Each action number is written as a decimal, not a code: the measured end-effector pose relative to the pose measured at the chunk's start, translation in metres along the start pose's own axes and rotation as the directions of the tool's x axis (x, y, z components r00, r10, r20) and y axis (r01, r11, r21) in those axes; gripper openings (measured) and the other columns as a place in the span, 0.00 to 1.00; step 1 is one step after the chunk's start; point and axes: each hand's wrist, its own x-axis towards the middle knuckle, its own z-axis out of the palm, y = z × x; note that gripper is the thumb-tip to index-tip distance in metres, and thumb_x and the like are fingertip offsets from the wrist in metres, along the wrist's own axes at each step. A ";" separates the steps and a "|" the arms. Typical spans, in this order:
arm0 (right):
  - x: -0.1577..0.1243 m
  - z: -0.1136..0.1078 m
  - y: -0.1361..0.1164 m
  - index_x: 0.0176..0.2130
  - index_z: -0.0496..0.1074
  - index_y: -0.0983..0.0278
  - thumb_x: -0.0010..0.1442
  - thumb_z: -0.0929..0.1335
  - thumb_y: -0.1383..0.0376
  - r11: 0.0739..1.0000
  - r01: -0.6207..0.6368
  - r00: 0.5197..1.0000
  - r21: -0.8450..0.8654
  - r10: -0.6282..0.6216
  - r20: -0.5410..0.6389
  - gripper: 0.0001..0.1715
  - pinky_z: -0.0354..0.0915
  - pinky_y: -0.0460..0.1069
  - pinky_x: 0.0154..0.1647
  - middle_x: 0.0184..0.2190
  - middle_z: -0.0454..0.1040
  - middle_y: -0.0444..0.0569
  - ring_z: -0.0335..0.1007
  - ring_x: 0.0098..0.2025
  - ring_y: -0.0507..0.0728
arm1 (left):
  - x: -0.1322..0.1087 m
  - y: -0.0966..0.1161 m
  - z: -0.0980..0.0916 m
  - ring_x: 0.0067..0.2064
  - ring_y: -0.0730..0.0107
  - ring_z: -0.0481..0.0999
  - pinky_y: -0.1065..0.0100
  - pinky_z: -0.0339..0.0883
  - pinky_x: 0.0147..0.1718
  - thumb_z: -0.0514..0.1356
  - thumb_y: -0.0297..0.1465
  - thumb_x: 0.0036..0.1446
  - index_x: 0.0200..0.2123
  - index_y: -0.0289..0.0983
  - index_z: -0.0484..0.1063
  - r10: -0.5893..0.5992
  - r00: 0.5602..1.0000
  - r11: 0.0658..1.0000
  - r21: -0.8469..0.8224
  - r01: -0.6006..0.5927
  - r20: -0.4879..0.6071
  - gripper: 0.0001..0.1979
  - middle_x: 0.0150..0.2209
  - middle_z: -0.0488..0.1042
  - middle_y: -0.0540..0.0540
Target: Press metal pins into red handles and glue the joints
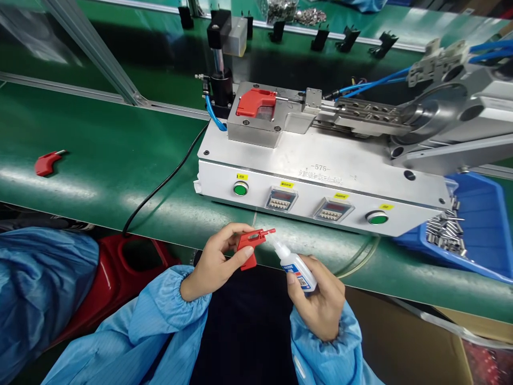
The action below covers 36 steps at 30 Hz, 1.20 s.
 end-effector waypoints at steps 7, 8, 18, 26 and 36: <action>0.000 0.001 0.003 0.46 0.75 0.61 0.70 0.70 0.65 1.000 0.004 1.000 -0.004 -0.004 -0.002 0.05 0.66 0.49 0.25 0.29 0.72 0.45 0.67 0.25 0.54 | 0.001 0.000 0.000 0.40 0.65 0.84 0.70 0.78 0.40 0.69 0.39 0.69 0.52 0.38 0.79 0.004 1.000 1.000 -0.003 -0.004 -0.006 0.14 0.45 0.85 0.43; 0.001 0.001 0.004 0.46 0.75 0.61 0.70 0.70 0.66 1.000 0.011 1.000 -0.001 -0.011 -0.005 0.05 0.66 0.49 0.25 0.29 0.72 0.45 0.67 0.25 0.54 | 0.001 0.000 0.000 0.40 0.65 0.85 0.70 0.78 0.40 0.69 0.39 0.69 0.52 0.39 0.79 0.006 1.000 1.000 -0.009 -0.006 -0.005 0.13 0.45 0.85 0.44; 0.001 0.001 0.002 0.46 0.75 0.61 0.69 0.70 0.67 1.000 0.017 1.000 -0.010 -0.017 -0.001 0.05 0.65 0.49 0.25 0.28 0.71 0.45 0.65 0.24 0.53 | -0.001 -0.004 0.000 0.45 0.65 0.83 0.69 0.77 0.45 0.67 0.33 0.70 0.55 0.41 0.79 0.100 0.995 0.988 0.116 -0.098 -0.013 0.12 0.47 0.83 0.44; 0.002 0.002 0.004 0.47 0.75 0.62 0.69 0.70 0.68 0.999 0.032 0.999 0.007 -0.032 -0.007 0.06 0.63 0.48 0.25 0.29 0.70 0.44 0.65 0.25 0.52 | -0.002 -0.005 0.000 0.45 0.63 0.83 0.68 0.76 0.45 0.67 0.34 0.70 0.54 0.39 0.80 0.140 0.990 0.980 0.143 -0.136 -0.021 0.12 0.47 0.83 0.42; -0.001 -0.004 0.022 0.53 0.76 0.60 0.75 0.68 0.61 0.964 -0.177 0.982 0.198 0.160 0.102 0.10 0.75 0.50 0.40 0.40 0.82 0.49 0.79 0.38 0.58 | 0.009 0.003 -0.006 0.35 0.68 0.79 0.71 0.73 0.33 0.74 0.48 0.61 0.50 0.37 0.82 -0.220 0.975 0.957 -0.191 0.219 0.014 0.23 0.40 0.84 0.44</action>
